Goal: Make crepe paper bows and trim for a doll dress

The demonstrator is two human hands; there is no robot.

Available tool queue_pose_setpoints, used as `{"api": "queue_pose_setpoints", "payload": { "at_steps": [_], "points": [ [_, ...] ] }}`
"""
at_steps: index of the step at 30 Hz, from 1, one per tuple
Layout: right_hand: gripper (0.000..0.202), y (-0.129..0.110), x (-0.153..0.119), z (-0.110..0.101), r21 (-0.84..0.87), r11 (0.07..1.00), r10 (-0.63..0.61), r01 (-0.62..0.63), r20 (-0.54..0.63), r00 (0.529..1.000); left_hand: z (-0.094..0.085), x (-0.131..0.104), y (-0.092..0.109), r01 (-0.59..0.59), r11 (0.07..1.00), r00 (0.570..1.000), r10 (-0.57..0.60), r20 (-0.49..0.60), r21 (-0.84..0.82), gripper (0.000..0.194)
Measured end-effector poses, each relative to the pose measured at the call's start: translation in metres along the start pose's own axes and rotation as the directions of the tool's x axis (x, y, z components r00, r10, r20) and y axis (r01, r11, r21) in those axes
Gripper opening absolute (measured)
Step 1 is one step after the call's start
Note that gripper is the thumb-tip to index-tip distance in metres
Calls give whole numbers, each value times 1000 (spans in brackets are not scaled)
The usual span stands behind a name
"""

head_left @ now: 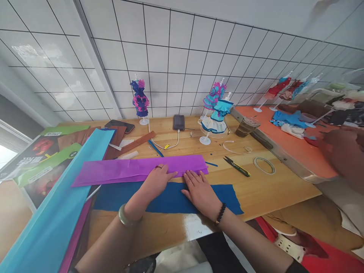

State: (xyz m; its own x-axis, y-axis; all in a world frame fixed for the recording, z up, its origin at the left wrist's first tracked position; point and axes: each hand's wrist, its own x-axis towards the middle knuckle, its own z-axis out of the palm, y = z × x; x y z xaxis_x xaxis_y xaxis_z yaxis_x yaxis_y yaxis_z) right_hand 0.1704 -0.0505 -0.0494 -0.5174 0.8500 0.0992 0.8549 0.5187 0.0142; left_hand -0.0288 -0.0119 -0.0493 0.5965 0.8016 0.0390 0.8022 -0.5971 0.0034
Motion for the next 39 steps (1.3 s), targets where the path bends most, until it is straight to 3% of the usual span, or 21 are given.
{"api": "queue_pose_setpoints", "payload": {
  "at_steps": [4,10,39],
  "points": [
    [51,-2,1,-2,6,1000,21,-21,-4,1000,0,1,0,0,1000,1000,0,11,3,47],
    [53,-6,8,0,60,996,-60,62,-35,998,-3,1,0,-10,1000,1000,10,8,4,45],
    [52,41,-19,3,-19,984,177,-177,-34,984,-2,1,-1,13,1000,999,-12,32,-11,50]
  ]
}}
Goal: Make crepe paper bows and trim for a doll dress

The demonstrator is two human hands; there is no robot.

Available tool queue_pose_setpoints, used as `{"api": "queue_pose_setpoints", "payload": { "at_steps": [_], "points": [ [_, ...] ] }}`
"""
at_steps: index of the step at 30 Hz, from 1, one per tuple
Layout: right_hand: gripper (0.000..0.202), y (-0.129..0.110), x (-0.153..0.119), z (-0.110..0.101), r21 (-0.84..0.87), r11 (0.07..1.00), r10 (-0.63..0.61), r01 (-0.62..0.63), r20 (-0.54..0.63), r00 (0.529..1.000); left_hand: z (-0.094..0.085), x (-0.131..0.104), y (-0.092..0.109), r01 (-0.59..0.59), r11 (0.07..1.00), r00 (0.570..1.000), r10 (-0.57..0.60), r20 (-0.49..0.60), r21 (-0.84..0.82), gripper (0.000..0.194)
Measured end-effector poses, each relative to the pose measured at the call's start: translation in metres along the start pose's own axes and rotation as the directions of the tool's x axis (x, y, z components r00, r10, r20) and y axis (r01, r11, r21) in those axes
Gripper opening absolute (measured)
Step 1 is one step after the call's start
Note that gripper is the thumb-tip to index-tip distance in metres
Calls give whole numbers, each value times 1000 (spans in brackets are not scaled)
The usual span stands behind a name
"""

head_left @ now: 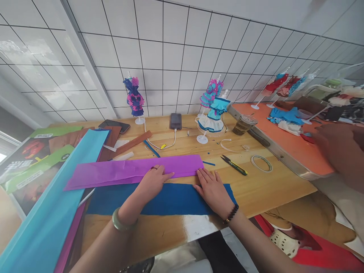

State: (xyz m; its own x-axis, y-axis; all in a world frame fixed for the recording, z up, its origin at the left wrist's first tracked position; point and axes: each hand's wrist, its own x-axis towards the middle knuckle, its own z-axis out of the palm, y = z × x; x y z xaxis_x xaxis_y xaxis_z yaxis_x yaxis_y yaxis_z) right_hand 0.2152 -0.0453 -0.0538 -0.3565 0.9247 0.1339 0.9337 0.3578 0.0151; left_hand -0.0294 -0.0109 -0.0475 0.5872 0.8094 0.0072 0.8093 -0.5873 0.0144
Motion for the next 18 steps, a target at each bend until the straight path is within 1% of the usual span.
{"api": "queue_pose_setpoints", "payload": {
  "at_steps": [4,9,11,15,18],
  "points": [
    [54,14,-3,5,-23,999,36,-36,-3,999,-2,-1,0,-3,1000,1000,3,-5,-3,52],
    [52,32,-6,6,17,998,69,-68,-70,995,-4,-1,1,2,1000,1000,-2,5,-7,52],
    [48,37,-4,4,81,994,76,-69,-81,994,-4,0,1,5,1000,1000,-4,9,-12,53],
    [40,47,9,2,289,957,42,-7,-116,992,-3,0,0,7,1000,1000,-6,14,-21,53],
    [38,54,24,5,409,912,76,-21,-118,990,-1,0,0,4,1000,1000,-4,0,-27,52]
  ]
}}
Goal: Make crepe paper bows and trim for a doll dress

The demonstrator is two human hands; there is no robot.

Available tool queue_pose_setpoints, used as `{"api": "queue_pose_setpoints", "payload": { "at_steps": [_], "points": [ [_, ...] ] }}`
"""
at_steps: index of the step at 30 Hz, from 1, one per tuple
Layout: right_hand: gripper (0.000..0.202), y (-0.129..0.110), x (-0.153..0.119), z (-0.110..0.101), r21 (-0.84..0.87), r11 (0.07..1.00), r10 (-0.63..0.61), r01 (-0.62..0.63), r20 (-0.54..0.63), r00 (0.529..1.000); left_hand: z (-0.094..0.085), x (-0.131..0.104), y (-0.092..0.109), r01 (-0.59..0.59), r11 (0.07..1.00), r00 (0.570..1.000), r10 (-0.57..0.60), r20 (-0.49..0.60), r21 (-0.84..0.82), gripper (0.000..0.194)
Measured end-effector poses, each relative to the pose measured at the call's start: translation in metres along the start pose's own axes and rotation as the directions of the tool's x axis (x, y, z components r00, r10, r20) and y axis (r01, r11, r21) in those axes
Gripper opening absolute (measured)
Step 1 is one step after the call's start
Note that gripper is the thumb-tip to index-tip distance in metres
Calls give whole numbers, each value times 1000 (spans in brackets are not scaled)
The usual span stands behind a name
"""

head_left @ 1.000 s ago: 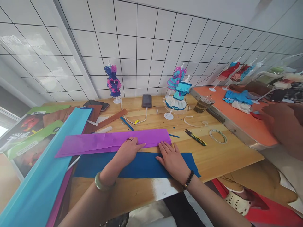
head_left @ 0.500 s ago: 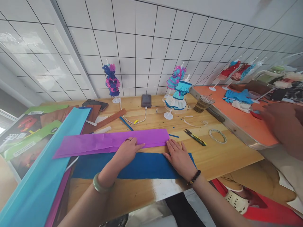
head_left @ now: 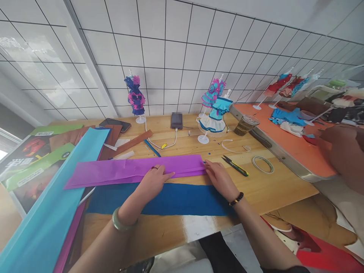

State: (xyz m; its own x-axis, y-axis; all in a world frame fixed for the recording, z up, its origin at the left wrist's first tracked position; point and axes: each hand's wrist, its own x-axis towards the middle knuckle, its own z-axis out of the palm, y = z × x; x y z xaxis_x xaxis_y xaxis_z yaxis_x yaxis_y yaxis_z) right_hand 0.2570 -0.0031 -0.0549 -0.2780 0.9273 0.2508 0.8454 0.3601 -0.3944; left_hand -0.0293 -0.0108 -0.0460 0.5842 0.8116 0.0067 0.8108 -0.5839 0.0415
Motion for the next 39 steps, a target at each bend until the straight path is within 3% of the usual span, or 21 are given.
{"api": "queue_pose_setpoints", "payload": {
  "at_steps": [10,25,32,36,39],
  "points": [
    [40,7,16,4,151,982,99,-114,103,990,-2,0,0,1,1000,1000,0,13,-6,52],
    [44,10,24,3,118,978,150,-172,179,972,-4,0,1,4,1000,1000,-4,14,-10,52],
    [42,12,22,3,77,988,120,-132,146,982,-2,0,0,-1,1000,1000,1,1,-21,52],
    [36,8,16,-1,-12,998,54,-54,-15,998,-2,1,0,6,1000,1000,-6,19,-27,53],
    [34,-11,4,-4,-93,995,-52,42,-108,993,-2,1,0,0,1000,1000,1,10,-24,53]
  ]
}}
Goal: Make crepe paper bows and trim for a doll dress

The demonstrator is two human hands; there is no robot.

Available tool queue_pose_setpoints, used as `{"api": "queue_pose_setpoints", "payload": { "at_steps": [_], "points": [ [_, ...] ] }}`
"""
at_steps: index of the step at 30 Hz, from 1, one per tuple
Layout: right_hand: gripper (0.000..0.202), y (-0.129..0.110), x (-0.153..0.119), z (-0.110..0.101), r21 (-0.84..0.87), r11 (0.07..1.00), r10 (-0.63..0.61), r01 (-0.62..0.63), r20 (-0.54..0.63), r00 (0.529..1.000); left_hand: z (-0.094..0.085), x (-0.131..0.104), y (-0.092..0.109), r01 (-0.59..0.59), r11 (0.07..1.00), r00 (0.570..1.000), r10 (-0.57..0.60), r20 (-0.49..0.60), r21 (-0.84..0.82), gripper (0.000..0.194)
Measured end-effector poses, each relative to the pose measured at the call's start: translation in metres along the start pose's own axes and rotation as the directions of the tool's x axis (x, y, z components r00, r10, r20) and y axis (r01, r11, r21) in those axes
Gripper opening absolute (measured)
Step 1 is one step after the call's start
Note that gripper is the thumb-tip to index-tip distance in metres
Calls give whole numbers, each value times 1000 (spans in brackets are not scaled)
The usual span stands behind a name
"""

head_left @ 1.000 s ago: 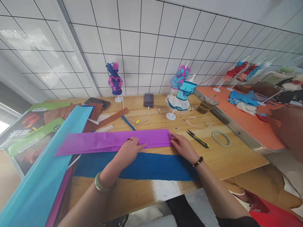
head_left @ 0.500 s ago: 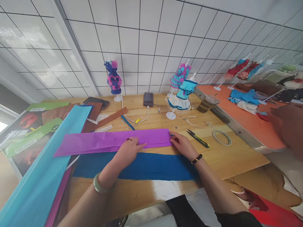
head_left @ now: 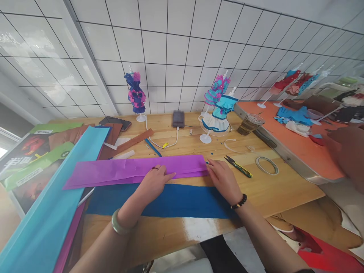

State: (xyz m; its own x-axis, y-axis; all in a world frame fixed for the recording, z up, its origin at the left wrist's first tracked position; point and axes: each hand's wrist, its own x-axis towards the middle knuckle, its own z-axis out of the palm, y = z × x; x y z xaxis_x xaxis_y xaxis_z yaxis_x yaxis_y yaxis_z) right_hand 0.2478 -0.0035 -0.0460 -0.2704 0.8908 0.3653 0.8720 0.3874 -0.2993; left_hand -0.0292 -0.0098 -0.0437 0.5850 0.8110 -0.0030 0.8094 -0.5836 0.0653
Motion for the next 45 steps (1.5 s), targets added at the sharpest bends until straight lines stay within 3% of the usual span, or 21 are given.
{"api": "queue_pose_setpoints", "payload": {
  "at_steps": [2,5,8,12,24,28,32,36,42,45],
  "points": [
    [34,-20,-8,-1,-13,995,-96,97,14,995,0,0,0,2,1000,1000,-2,-5,8,52],
    [39,-49,-19,4,-11,967,-251,255,156,955,1,0,0,2,1000,1000,-2,-10,17,51],
    [46,-61,-24,13,-45,951,-283,307,274,919,2,-1,0,-4,1000,1000,4,-12,16,50],
    [51,-55,-26,19,-81,953,-250,292,335,909,1,0,0,-3,1000,1000,3,-2,18,51],
    [58,-21,-24,9,-50,962,-223,267,413,883,1,1,0,3,1000,1000,-3,8,14,51],
    [59,-2,-24,7,-76,968,-189,238,400,897,-1,1,0,11,1000,1000,-11,16,9,54],
    [60,12,-25,0,-160,978,-68,131,350,934,0,0,-1,4,1000,1000,-4,4,-2,54],
    [60,3,-28,-7,-155,982,-60,112,307,950,1,1,-1,6,1000,1000,-6,10,-9,54],
    [59,-26,-32,-3,-37,969,-208,244,413,887,-1,0,0,7,1000,1000,-7,7,-29,53],
    [58,-22,-32,0,-59,975,-173,214,400,900,0,0,-1,5,999,1000,-5,2,-45,53]
  ]
}}
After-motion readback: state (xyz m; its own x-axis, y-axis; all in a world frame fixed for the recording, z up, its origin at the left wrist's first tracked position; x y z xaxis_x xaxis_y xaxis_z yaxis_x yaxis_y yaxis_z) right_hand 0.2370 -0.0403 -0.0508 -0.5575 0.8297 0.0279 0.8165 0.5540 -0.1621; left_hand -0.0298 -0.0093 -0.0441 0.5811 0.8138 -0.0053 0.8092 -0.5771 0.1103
